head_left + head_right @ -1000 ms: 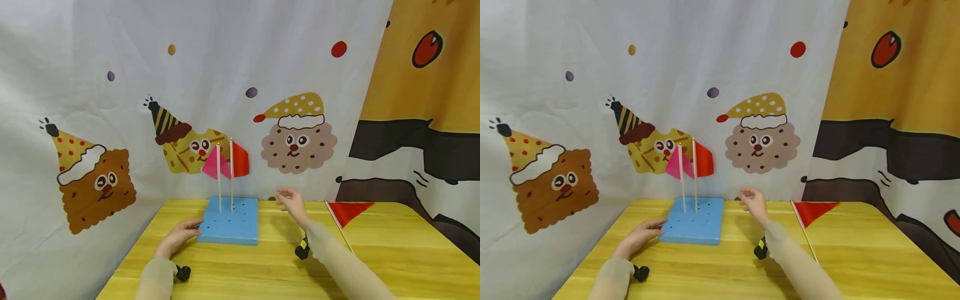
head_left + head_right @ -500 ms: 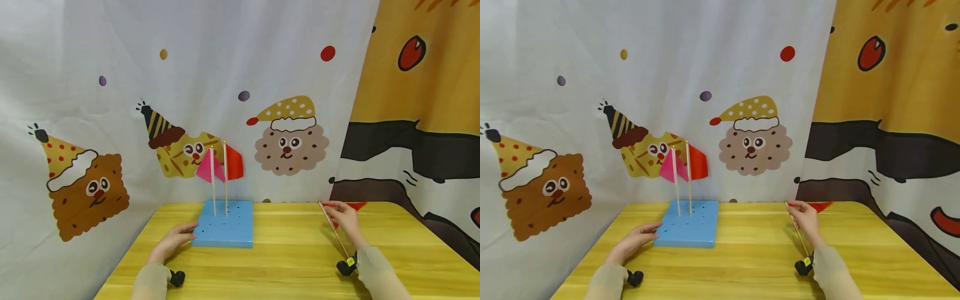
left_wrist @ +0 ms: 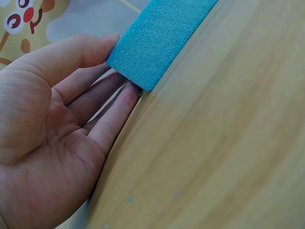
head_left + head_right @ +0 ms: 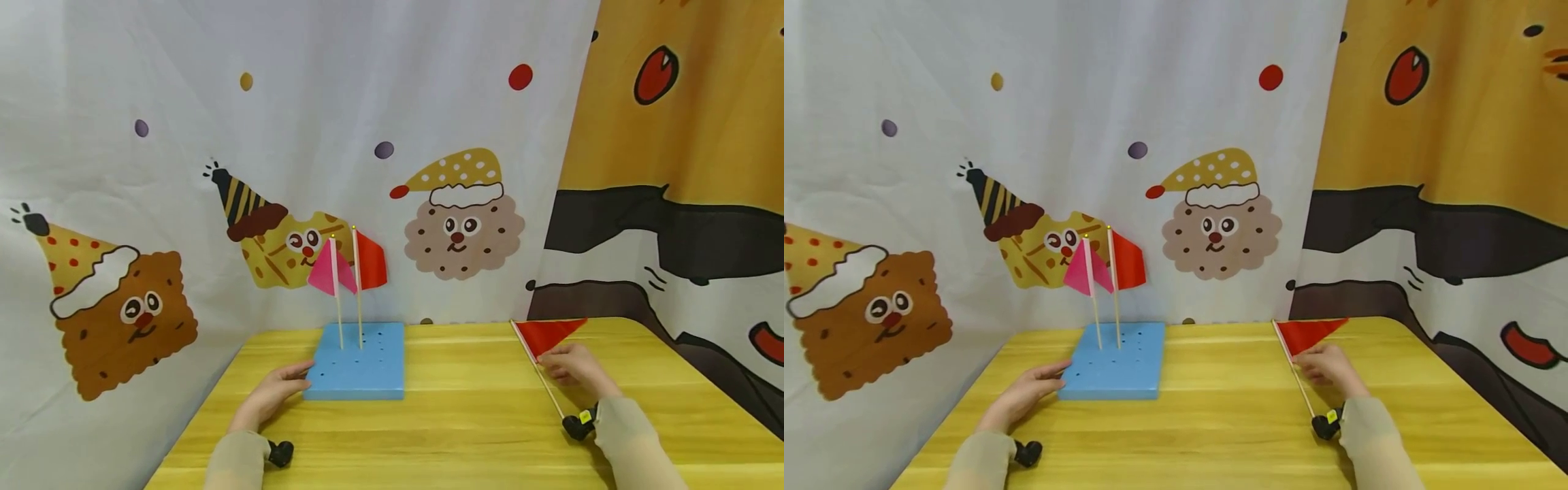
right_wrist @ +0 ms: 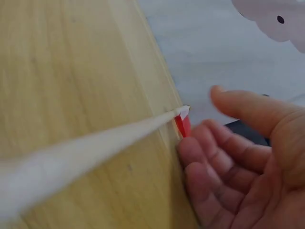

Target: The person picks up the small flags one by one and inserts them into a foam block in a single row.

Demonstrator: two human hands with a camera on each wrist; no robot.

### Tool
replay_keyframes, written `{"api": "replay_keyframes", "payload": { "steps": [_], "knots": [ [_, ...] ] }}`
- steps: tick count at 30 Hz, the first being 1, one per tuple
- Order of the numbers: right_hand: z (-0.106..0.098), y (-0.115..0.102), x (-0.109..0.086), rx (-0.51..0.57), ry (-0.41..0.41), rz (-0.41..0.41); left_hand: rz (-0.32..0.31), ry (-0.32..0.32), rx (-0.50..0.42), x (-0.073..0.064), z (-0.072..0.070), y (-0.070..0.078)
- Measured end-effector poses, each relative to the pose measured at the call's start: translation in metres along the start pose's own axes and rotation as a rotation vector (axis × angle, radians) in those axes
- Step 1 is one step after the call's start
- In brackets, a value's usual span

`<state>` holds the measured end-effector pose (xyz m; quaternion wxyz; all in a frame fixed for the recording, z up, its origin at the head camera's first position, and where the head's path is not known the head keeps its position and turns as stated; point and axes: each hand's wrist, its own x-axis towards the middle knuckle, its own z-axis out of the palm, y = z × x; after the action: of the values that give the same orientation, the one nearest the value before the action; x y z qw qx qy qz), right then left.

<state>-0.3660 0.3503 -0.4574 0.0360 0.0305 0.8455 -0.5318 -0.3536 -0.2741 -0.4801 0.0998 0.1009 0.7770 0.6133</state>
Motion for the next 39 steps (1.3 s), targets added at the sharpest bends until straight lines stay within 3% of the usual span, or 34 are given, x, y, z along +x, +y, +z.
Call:
{"api": "replay_keyframes", "payload": {
  "steps": [8, 15, 22, 27, 33, 39],
  "knots": [
    [0.009, -0.006, -0.004, -0.149, -0.003, -0.017, 0.008, -0.007, -0.007, 0.000, -0.002, 0.001],
    [0.021, -0.003, 0.000, -0.287, 0.058, -0.060, -0.006, -0.002, -0.012, -0.001, -0.001, -0.001],
    [0.022, -0.006, -0.001, -0.322, 0.094, -0.034, 0.002, 0.006, -0.002, 0.000, 0.000, 0.000],
    [0.017, -0.011, -0.003, -0.254, 0.058, 0.019, 0.000, -0.004, -0.007, 0.002, -0.002, -0.002],
    [0.010, -0.015, -0.003, -0.054, -0.067, 0.029, 0.003, -0.012, -0.003, 0.003, -0.005, -0.003],
    [0.010, -0.012, -0.005, 0.039, -0.165, 0.041, 0.009, -0.020, -0.013, 0.002, -0.003, -0.003]
  ]
}}
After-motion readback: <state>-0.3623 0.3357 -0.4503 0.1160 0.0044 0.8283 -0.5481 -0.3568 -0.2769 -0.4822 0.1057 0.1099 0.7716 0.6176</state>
